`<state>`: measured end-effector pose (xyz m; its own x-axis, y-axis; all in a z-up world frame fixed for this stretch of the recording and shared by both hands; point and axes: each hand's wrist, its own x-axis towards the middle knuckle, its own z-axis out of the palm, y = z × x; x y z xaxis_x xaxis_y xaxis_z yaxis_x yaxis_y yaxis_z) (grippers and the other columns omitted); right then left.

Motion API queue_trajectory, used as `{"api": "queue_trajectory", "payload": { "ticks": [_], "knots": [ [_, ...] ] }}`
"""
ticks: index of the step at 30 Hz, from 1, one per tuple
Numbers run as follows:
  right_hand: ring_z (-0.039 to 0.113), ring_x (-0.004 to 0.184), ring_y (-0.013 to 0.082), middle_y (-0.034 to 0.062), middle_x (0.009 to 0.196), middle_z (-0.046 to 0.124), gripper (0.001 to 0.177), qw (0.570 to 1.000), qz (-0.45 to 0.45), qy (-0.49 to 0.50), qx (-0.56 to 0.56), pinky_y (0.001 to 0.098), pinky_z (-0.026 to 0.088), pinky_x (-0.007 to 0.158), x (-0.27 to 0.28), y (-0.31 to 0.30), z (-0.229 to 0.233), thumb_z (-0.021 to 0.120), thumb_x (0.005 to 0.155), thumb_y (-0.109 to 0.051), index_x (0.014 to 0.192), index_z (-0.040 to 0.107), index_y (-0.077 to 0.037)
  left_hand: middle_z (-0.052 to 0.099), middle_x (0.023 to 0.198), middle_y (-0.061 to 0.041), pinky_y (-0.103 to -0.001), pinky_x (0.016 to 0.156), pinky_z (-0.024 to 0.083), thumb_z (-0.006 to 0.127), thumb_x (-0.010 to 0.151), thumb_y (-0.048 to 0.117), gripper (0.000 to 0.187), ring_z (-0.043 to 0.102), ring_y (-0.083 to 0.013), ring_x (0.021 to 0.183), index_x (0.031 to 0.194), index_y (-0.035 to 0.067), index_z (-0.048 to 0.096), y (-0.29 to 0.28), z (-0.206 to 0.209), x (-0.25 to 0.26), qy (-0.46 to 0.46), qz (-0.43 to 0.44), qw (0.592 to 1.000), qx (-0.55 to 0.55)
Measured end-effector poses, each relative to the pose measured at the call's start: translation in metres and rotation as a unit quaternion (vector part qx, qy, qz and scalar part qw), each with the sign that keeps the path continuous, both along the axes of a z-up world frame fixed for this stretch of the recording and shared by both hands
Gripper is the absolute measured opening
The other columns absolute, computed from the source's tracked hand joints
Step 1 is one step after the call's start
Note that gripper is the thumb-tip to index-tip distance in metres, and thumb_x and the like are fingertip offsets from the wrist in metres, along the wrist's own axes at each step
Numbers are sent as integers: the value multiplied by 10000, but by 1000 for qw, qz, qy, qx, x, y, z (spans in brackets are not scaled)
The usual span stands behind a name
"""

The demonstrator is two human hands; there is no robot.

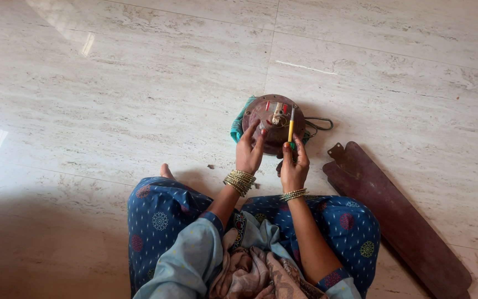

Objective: The person sits on the floor and uses a screwdriver to remove screws from the central hub of a ceiling fan. They detach the fan blades one by one and place them on the floor beside them.

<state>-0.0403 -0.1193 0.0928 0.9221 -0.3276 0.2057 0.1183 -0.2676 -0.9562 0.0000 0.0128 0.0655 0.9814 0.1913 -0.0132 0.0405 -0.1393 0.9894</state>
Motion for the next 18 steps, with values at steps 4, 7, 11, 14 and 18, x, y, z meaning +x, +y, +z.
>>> {"api": "queue_trajectory", "payload": {
  "ticks": [4, 7, 11, 14, 18],
  "knots": [
    [434, 448, 32, -35, 703, 596, 469, 993, 8, 78, 83, 237, 334, 396, -4, 4, 9, 656, 1007, -295, 1415, 592, -73, 449, 1559, -274, -427, 1181, 352, 432, 1068, 468, 656, 364, -393, 1487, 1535, 7, 406, 0, 9, 27, -78, -33, 995, 53],
    [463, 426, 45, -5, 627, 565, 484, 993, 18, 92, 70, 239, 356, 382, -4, 4, 14, 655, 1013, -298, 1444, 591, -86, 444, 1564, -266, -434, 1206, 288, 297, 1064, 555, 713, 273, -418, 1524, 1544, 40, 414, 1, 6, 44, -50, -68, 994, 66],
    [501, 449, 43, -25, 708, 600, 473, 992, 23, 115, 51, 238, 389, 386, -2, 5, 16, 657, 1011, -293, 1421, 582, -70, 521, 1473, -279, -424, 1219, 290, 208, 1056, 590, 755, 280, -419, 1530, 1529, 78, 497, 5, 6, 53, -24, -101, 994, 44],
    [517, 471, 45, -24, 752, 622, 479, 993, 30, 102, 47, 236, 410, 397, -1, 5, 17, 661, 1012, -293, 1423, 583, -60, 487, 1514, -283, -419, 1228, 301, 224, 1074, 597, 748, 334, -424, 1514, 1496, 50, 512, 8, 12, 53, -47, -99, 993, 42],
    [514, 437, 61, 4, 704, 621, 486, 988, 12, 153, 34, 246, 392, 380, -1, 5, 18, 649, 993, -309, 1417, 594, -77, 508, 1501, -258, -407, 1192, 314, 183, 1044, 615, 778, 412, -410, 1450, 1494, 74, 513, 10, 25, 50, -21, -112, 993, 28]
  ]
}}
